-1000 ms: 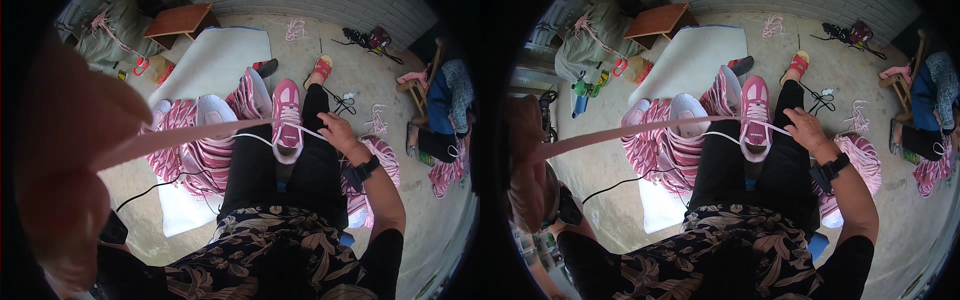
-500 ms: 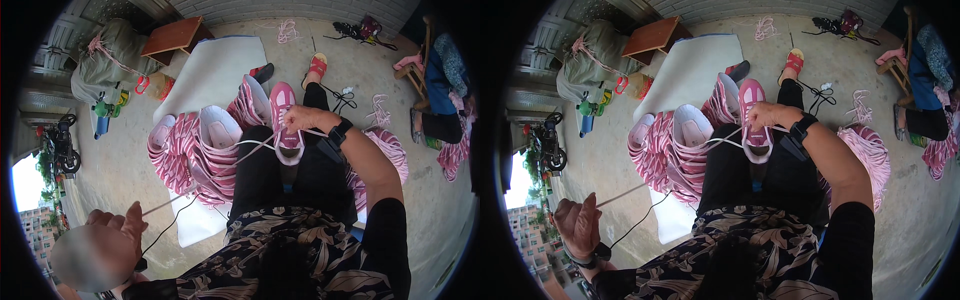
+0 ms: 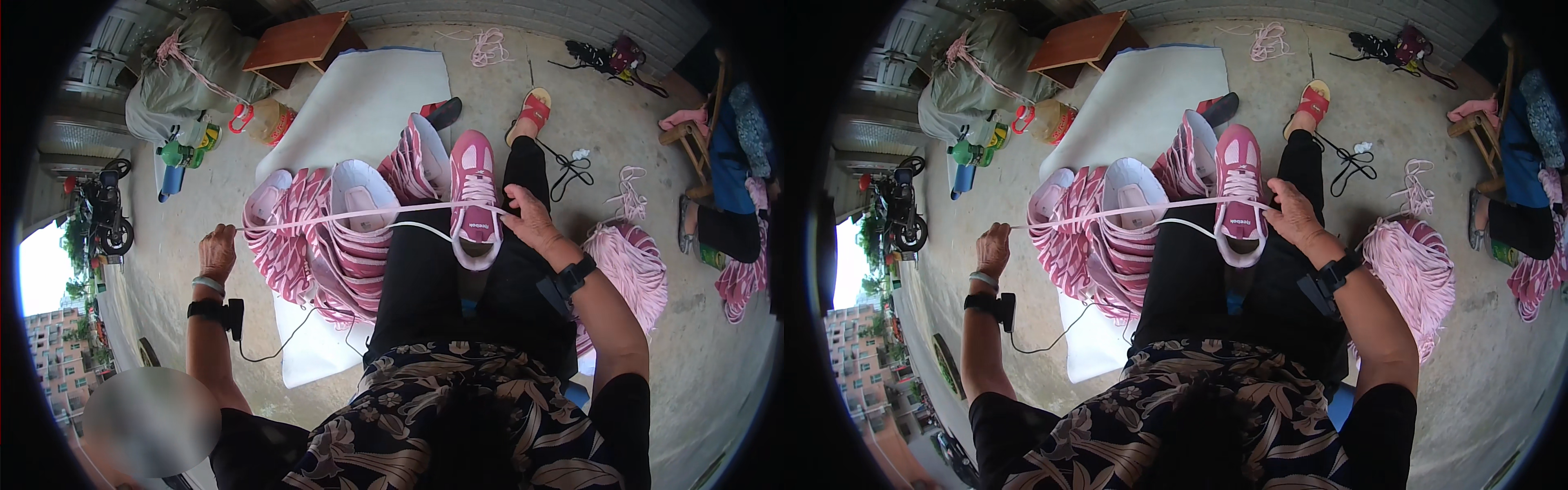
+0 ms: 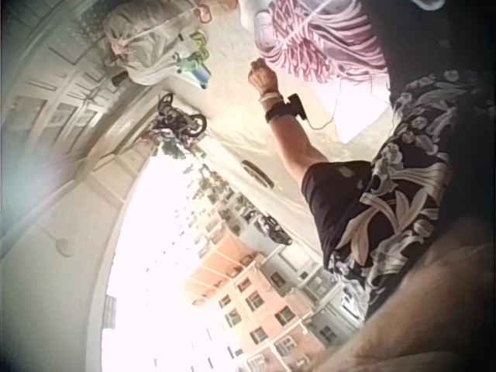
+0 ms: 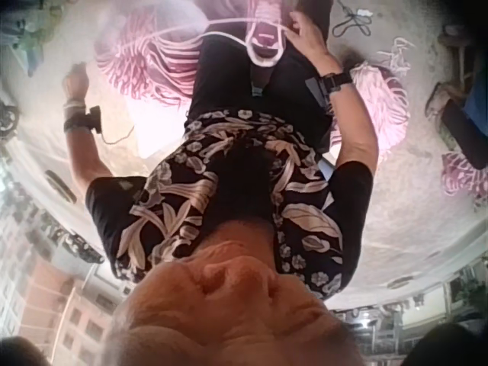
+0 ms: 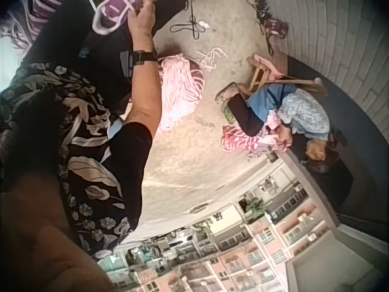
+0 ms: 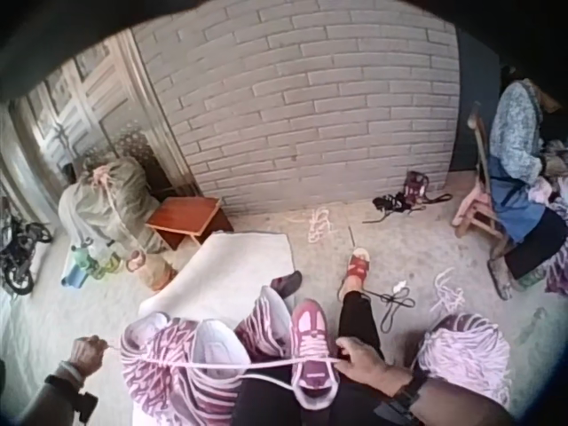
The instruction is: The person sits on the ground and laces a pink sneaker by hand. They thread the pink shoelaces through the eyelets, pull them tight, and tie a knot to secure the shoe.
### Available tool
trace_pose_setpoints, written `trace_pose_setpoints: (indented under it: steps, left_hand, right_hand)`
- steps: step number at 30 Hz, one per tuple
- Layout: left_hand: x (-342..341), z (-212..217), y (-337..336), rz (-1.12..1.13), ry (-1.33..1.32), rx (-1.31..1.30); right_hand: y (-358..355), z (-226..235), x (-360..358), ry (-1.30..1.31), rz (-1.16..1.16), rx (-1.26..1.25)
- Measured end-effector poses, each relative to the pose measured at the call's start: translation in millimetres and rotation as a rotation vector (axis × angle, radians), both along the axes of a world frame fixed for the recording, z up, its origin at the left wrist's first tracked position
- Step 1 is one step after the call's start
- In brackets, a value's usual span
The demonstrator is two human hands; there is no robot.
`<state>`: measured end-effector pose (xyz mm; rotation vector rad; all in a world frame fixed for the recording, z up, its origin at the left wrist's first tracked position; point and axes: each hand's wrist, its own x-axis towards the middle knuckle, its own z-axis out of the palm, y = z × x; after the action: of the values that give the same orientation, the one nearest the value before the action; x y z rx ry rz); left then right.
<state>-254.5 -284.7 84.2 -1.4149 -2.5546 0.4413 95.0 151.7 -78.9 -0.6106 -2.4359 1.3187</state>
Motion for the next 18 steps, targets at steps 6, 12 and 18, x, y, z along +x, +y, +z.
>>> trace_pose_setpoints:
  steps: [6,12,18]
  left_hand:
    - [-28,-21,-74,0.236,0.028,0.052]
    - [-42,-18,-69,0.411,-0.002,0.207]
    - [-40,24,10,0.499,-0.165,0.821]
  right_hand:
    - [25,22,86,-0.097,0.206,0.428]
    - [116,90,201,-0.282,-0.051,0.551]
    - [117,75,240,-0.609,0.194,0.353]
